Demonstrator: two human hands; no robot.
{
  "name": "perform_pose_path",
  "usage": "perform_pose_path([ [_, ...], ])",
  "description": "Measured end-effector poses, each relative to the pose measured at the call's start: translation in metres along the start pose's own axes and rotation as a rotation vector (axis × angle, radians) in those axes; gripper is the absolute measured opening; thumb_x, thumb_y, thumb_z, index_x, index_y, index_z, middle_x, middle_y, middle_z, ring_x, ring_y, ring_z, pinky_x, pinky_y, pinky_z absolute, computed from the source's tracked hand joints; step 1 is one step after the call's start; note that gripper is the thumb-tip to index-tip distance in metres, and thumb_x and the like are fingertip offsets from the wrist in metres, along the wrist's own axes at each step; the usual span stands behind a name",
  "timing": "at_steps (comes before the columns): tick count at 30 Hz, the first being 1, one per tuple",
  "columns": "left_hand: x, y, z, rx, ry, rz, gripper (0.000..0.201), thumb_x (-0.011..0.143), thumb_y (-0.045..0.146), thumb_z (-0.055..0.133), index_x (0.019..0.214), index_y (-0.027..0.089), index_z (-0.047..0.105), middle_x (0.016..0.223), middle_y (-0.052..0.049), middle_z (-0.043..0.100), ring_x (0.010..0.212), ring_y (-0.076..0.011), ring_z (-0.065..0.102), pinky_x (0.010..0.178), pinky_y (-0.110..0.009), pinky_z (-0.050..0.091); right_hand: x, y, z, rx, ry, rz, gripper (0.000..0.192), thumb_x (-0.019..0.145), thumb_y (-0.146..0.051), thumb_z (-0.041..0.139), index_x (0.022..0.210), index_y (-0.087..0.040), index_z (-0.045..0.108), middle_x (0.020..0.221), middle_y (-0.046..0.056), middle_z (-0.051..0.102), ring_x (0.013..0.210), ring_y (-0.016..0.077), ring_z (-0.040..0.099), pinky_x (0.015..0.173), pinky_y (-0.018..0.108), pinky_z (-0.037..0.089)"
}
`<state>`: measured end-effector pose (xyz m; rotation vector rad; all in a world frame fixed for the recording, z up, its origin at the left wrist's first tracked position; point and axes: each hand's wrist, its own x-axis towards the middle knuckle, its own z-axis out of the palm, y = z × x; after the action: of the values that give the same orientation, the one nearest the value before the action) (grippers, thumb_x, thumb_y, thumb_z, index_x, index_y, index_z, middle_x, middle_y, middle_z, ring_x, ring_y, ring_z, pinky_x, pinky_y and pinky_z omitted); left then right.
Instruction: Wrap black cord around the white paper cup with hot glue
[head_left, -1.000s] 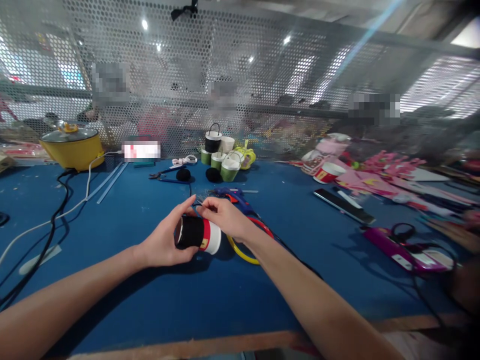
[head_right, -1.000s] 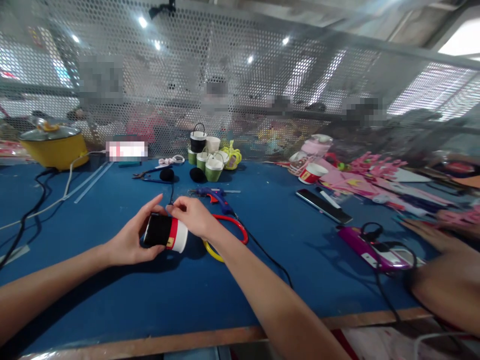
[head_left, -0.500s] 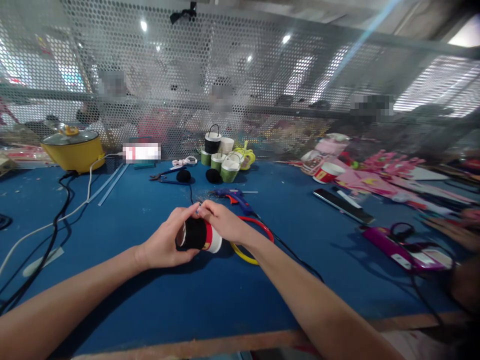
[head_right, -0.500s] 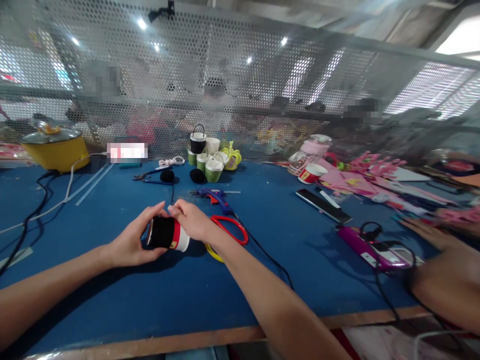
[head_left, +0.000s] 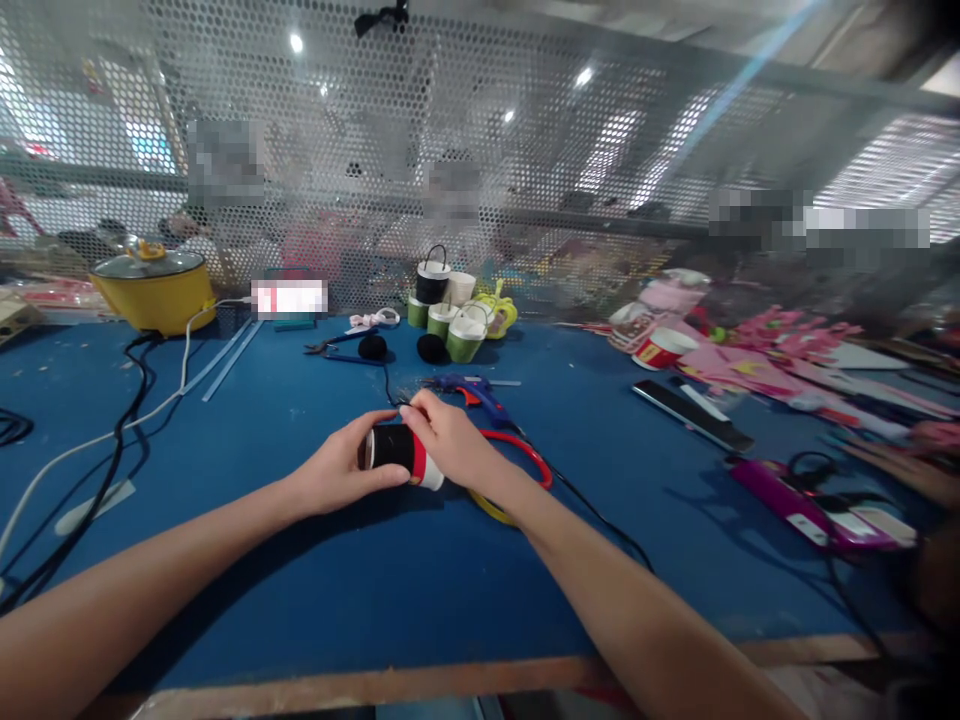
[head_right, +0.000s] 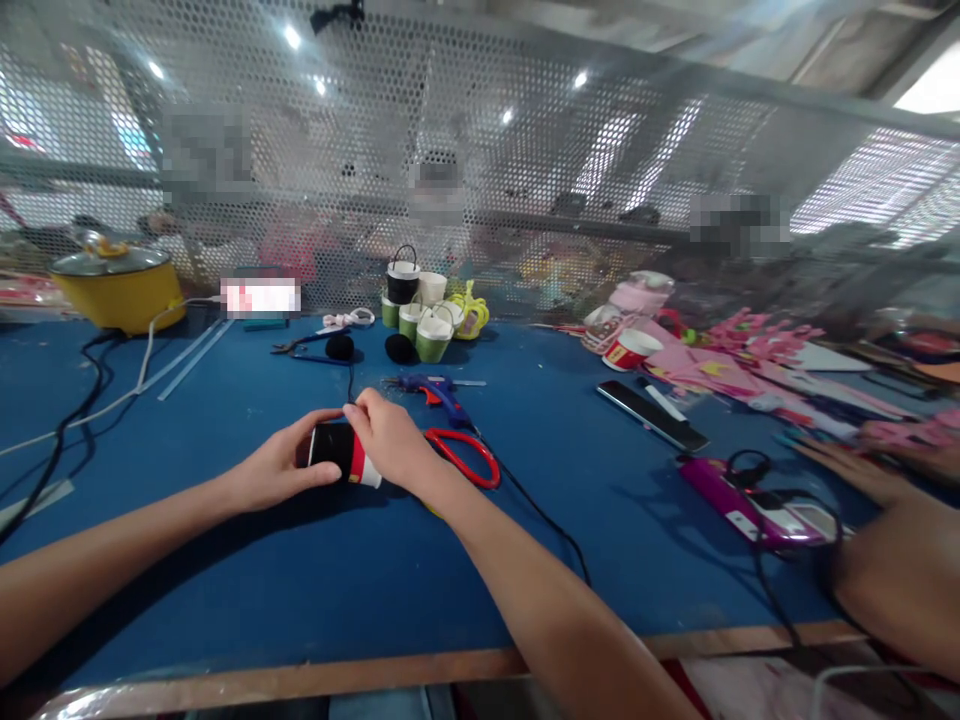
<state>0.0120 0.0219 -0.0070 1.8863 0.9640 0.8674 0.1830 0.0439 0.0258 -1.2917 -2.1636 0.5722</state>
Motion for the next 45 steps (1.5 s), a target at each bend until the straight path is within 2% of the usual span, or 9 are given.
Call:
perform_pose_path([
  [4, -0.001, 0.003, 0.000, -0.016, 0.038, -0.083, 0.051, 0.077, 0.049, 0.055, 0.114, 0.016, 0.043, 0.099, -0.009, 0.059, 0.087, -0.0230, 0.058, 0.073, -0.036, 0.048, -0.003, -0.004, 0.003, -0.005, 0.049, -0.050, 0.021, 0.087, -0.032, 0.036, 0.069, -0.021, 0.033, 0.064, -0.003, 0.043, 0.060, 0.0129, 0.042, 0.058, 0.027, 0.032],
  [9, -0.001, 0.005, 0.000, -0.012, 0.043, -0.074, 0.046, 0.077, 0.048, 0.055, 0.109, 0.016, 0.044, 0.089, -0.005, 0.058, 0.077, -0.0193, 0.057, 0.065, -0.031, 0.047, -0.003, -0.009, -0.001, 0.072, 0.062, -0.075, 0.019, 0.085, -0.030, 0.038, 0.069, -0.020, 0.036, 0.067, -0.002, 0.044, 0.064, 0.0130, 0.042, 0.062, 0.028, 0.034],
  [17, -0.003, 0.010, 0.000, -0.014, 0.002, 0.007, 0.044, 0.076, 0.038, 0.059, 0.110, 0.016, 0.042, 0.097, -0.006, 0.055, 0.084, -0.0192, 0.055, 0.073, -0.033, 0.047, -0.001, -0.011, -0.008, 0.233, 0.019, -0.049, 0.020, 0.083, -0.031, 0.043, 0.067, -0.019, 0.041, 0.064, -0.003, 0.043, 0.060, 0.0111, 0.040, 0.058, 0.026, 0.034],
  [24, -0.004, 0.012, -0.001, 0.005, 0.011, 0.023, 0.044, 0.076, 0.038, 0.059, 0.110, 0.017, 0.042, 0.097, -0.006, 0.054, 0.082, -0.0193, 0.054, 0.070, -0.032, 0.048, -0.002, -0.011, -0.005, 0.199, 0.027, -0.034, 0.021, 0.083, -0.030, 0.043, 0.065, -0.019, 0.040, 0.065, -0.003, 0.044, 0.063, 0.0118, 0.041, 0.061, 0.026, 0.034],
  [40, -0.003, 0.015, 0.001, 0.026, 0.057, -0.051, 0.037, 0.073, 0.027, 0.055, 0.106, 0.016, 0.042, 0.089, -0.003, 0.052, 0.077, -0.0177, 0.051, 0.069, -0.032, 0.045, -0.005, -0.011, 0.009, 0.118, 0.097, -0.021, 0.018, 0.083, -0.030, 0.042, 0.068, -0.020, 0.039, 0.067, -0.002, 0.045, 0.067, 0.0134, 0.043, 0.064, 0.028, 0.034],
  [45, -0.003, 0.017, 0.001, -0.001, 0.056, -0.041, 0.036, 0.071, 0.025, 0.056, 0.104, 0.017, 0.043, 0.090, -0.003, 0.052, 0.080, -0.0183, 0.050, 0.070, -0.032, 0.044, 0.000, -0.010, 0.003, 0.193, 0.105, 0.020, 0.016, 0.081, -0.030, 0.045, 0.069, -0.019, 0.042, 0.068, -0.002, 0.047, 0.065, 0.0125, 0.044, 0.063, 0.027, 0.036],
])
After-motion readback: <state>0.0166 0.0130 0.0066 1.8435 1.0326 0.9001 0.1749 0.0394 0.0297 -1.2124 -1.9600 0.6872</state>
